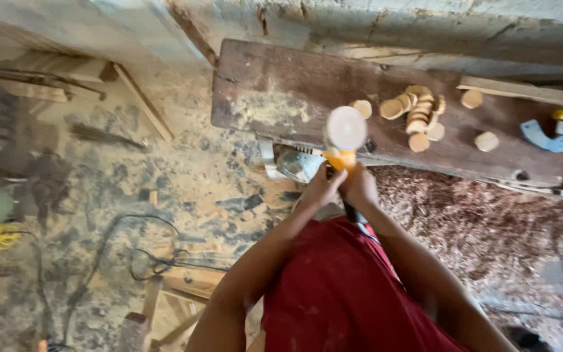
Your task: The person uses an electric sander to smooth the surface of small, round wooden pieces. They hold the sander in one hand and the wooden piece in the other, pressing the piece against the spinning sanding disc. The person works on multiple pieces sequentially, placing finished items on a nearby wooden workbench.
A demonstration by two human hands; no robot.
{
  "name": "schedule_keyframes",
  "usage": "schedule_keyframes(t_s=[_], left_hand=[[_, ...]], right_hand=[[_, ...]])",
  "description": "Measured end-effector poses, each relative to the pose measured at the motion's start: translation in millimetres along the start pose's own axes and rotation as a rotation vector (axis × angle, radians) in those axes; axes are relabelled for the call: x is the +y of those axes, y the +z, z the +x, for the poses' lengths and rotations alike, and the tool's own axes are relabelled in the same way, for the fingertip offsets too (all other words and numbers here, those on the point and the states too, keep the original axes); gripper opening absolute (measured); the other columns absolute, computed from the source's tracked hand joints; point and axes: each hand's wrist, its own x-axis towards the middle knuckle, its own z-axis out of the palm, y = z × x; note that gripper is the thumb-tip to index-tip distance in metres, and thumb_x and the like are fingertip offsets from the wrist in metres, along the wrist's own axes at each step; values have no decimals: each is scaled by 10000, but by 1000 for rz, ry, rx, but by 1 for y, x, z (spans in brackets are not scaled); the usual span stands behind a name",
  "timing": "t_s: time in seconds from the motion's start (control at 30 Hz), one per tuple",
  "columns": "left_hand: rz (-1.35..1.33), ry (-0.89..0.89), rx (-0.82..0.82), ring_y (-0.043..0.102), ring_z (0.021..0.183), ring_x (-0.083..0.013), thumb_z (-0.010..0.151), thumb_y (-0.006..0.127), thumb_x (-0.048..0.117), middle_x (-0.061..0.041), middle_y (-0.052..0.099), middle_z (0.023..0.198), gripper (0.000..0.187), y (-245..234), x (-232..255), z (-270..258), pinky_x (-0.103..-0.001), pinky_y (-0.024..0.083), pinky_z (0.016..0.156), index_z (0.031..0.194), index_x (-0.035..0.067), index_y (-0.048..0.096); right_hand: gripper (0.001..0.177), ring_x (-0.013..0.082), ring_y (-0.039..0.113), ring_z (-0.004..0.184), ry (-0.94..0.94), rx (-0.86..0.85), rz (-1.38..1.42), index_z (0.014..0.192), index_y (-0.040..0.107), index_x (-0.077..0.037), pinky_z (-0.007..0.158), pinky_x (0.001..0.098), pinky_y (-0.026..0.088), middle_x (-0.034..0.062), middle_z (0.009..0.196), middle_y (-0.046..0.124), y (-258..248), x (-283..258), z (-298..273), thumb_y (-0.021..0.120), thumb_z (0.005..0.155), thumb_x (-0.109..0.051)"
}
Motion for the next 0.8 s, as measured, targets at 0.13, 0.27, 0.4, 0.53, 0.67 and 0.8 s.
schedule_keyframes(t_s=[0.13, 0.27, 0.4, 0.53, 0.67, 0.8], left_hand=[[138, -58, 219, 701, 1137, -328, 823, 748, 400, -209, 702, 1244, 690, -59, 26, 48, -433, 554, 981, 1356, 15, 538], [257, -208, 201, 777, 996, -347, 762, 749, 419, -241, 733, 1174, 693, -110, 34, 108, -434, 643, 844, 1272, -10, 559], [617, -133, 236, 723, 987, -456, 757, 824, 480, -320, 707, 1100, 812, -132, 40, 153, -498, 602, 822, 1281, -49, 501], [739, -85, 68, 699, 1019, -482, 734, 819, 471, -322, 715, 1070, 818, -147, 49, 197, -525, 580, 859, 1285, -49, 513], [796, -1, -73, 703, 1050, -442, 717, 819, 462, -303, 717, 1105, 752, -173, 47, 229, -500, 585, 877, 1225, -38, 579], [831, -5, -136, 731, 1059, -414, 769, 791, 458, -300, 737, 1092, 625, -201, 38, 269, -487, 601, 885, 1140, -29, 669]], right_hand=[[323, 416, 713, 1010, 102, 163, 320, 1192, 558, 4, 835, 504, 564, 272, 1071, 726, 68, -34, 65, 637, 986, -233], [495, 395, 644, 1117, -4, 322, 271, 1179, 521, 31, 941, 474, 551, 259, 1160, 629, 94, -102, 113, 747, 809, -209], [701, 467, 461, 1207, 30, 420, 374, 1327, 398, 110, 1025, 524, 435, 299, 1254, 487, 104, -137, 131, 750, 798, -186], [614, 466, 439, 1195, 115, 558, 463, 1309, 429, 65, 1033, 556, 405, 287, 1255, 472, 95, -169, 154, 732, 848, -204], [716, 500, 424, 1174, 146, 729, 540, 1388, 384, 85, 964, 578, 396, 301, 1255, 473, 84, -200, 164, 719, 828, -210], [558, 468, 469, 1206, 377, 494, 423, 1272, 467, 14, 1031, 559, 417, 259, 1248, 518, 84, -228, 187, 707, 887, -312]])
